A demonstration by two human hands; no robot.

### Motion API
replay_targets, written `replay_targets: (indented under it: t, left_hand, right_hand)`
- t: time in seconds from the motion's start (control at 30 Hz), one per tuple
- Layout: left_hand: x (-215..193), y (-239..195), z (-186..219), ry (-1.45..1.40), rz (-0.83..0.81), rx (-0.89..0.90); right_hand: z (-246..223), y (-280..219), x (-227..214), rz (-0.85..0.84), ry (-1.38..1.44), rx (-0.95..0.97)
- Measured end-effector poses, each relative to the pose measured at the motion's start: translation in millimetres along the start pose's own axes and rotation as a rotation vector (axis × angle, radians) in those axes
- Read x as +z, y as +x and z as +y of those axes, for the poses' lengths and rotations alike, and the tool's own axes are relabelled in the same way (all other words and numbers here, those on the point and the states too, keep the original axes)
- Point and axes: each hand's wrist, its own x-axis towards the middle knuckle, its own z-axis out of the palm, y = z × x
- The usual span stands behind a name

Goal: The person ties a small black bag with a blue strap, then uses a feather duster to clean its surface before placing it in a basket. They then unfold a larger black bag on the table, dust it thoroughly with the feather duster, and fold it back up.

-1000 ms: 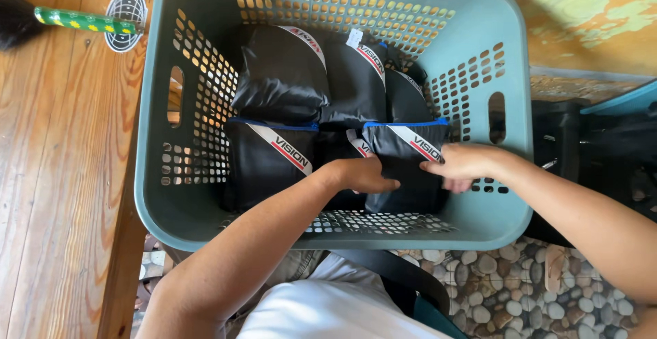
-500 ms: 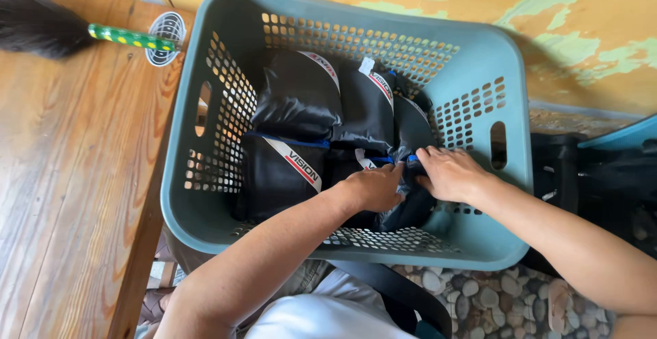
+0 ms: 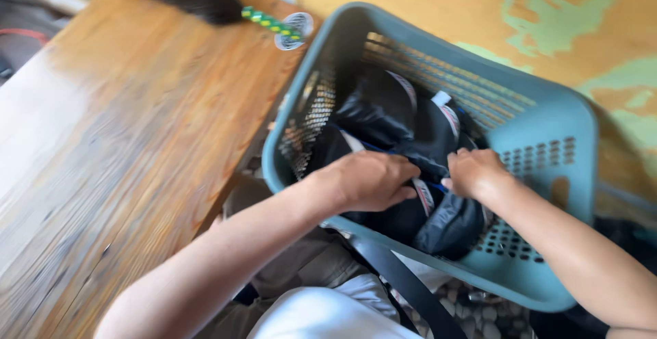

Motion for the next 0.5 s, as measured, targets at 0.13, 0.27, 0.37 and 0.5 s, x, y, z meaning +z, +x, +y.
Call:
replay_targets:
  t: [0.13, 0.27, 0.37, 0.5]
  left_hand:
    - [-78, -95, -22, 0.254, 0.221, -0.124]
    - [-148, -221, -20, 0.064, 0.238, -0.448]
    - [-159, -322, -6, 0.115, 0.328, -0.715]
    - [-126, -464, 25, 0.352, 0.498, -1.092]
  right_hand:
    - [-69, -83, -180, 0.389, 0.016, -0.192]
    - [-147, -99, -278, 1.011, 0.126, -0.536]
    - [-223, -90, -326, 1.137, 0.192, -0.833]
    - [-350, -93, -369, 1.062, 0.082, -1.11]
